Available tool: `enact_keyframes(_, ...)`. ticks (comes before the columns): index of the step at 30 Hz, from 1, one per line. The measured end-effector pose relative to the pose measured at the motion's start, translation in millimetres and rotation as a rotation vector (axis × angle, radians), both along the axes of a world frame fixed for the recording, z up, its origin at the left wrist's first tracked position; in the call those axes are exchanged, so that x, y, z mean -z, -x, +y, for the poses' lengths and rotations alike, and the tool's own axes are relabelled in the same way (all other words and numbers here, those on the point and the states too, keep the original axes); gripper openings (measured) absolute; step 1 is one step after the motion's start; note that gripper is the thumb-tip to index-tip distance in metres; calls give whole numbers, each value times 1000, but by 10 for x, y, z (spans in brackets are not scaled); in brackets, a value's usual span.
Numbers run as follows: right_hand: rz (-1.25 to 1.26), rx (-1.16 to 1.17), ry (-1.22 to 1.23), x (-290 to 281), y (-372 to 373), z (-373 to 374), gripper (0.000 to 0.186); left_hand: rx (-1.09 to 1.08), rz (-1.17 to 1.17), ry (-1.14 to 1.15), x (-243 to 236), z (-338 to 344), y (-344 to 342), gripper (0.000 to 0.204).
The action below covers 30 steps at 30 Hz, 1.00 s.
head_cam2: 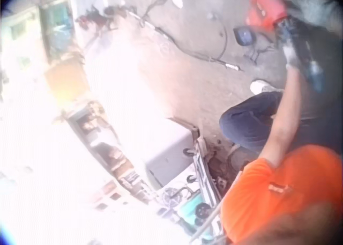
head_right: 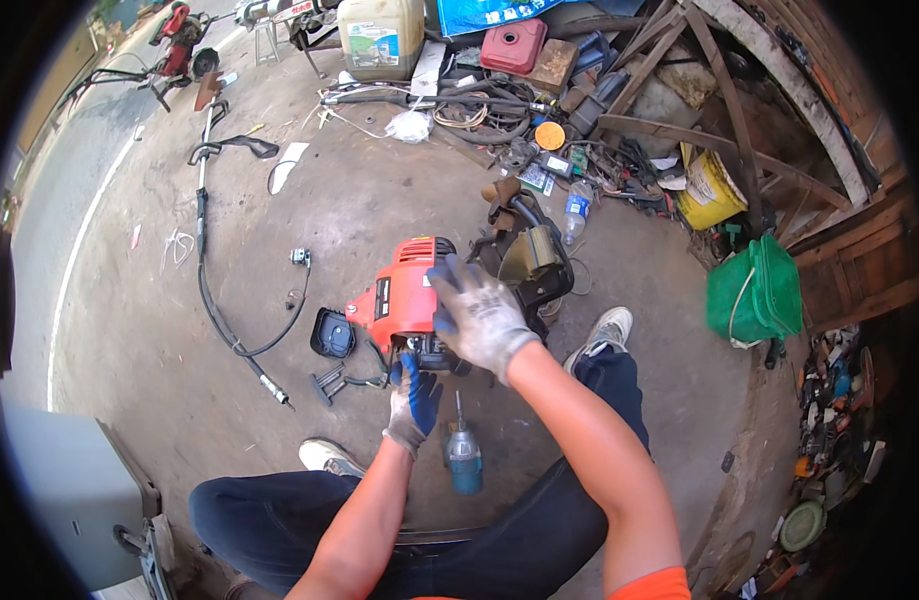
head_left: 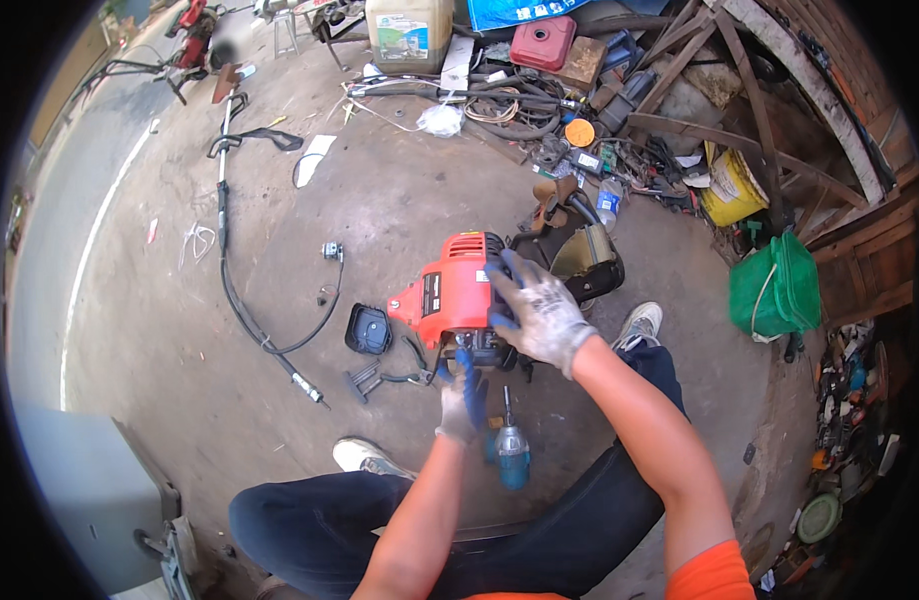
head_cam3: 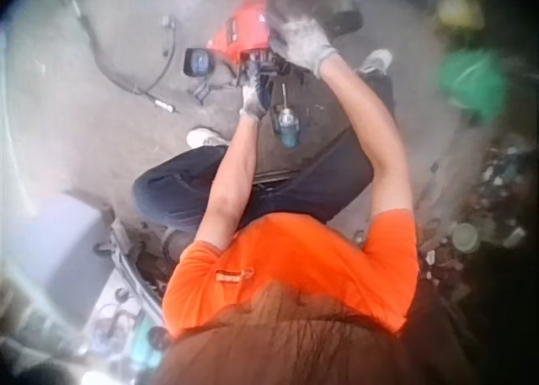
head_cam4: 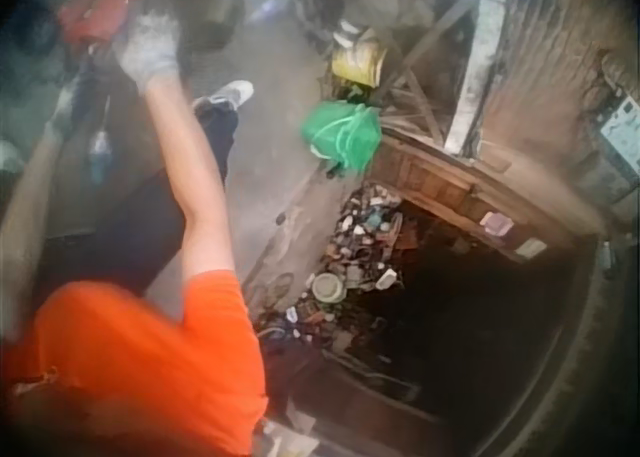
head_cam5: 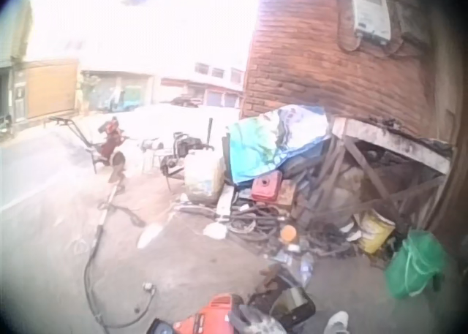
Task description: The person disassembles a small red engine using a cordless impact driver and pliers, removes the carburetor, and compares it with another unit. They manipulate the engine housing, pull the starter cord, and handle small components on the floor.
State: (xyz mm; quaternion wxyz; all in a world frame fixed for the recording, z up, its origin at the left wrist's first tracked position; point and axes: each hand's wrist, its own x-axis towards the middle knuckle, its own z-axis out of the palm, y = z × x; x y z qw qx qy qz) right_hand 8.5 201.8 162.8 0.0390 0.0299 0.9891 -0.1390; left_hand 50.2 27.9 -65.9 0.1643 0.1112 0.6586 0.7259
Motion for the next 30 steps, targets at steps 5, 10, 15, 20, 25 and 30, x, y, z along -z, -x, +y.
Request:
enact_keyframes(5, -100, -45, -3, 281, 96, 74, 67, -178, -667, -412, -552, 155, 97, 41)
enact_keyframes(10, -148, -17, -19, 344, 97, 26, 62, -234, -578, -598, -622, 352, 129, 43)
enact_keyframes(15, -164, 1, -22, 326, 90, 22, 61, -285, -593, -509, -730, 346, 164, 54)
enact_keyframes(20, -150, -7, -42, 332, 93, 7, 60, -313, -563, -525, -523, 297, 156, 58)
enact_keyframes(25, -157, 10, -36, 355, 95, 28, 60, -277, -608, -517, -599, 218, 85, 67)
enact_keyframes(30, -153, 1, -35, 310, 82, 16, 64, -241, -621, -516, -651, 193, 66, 74)
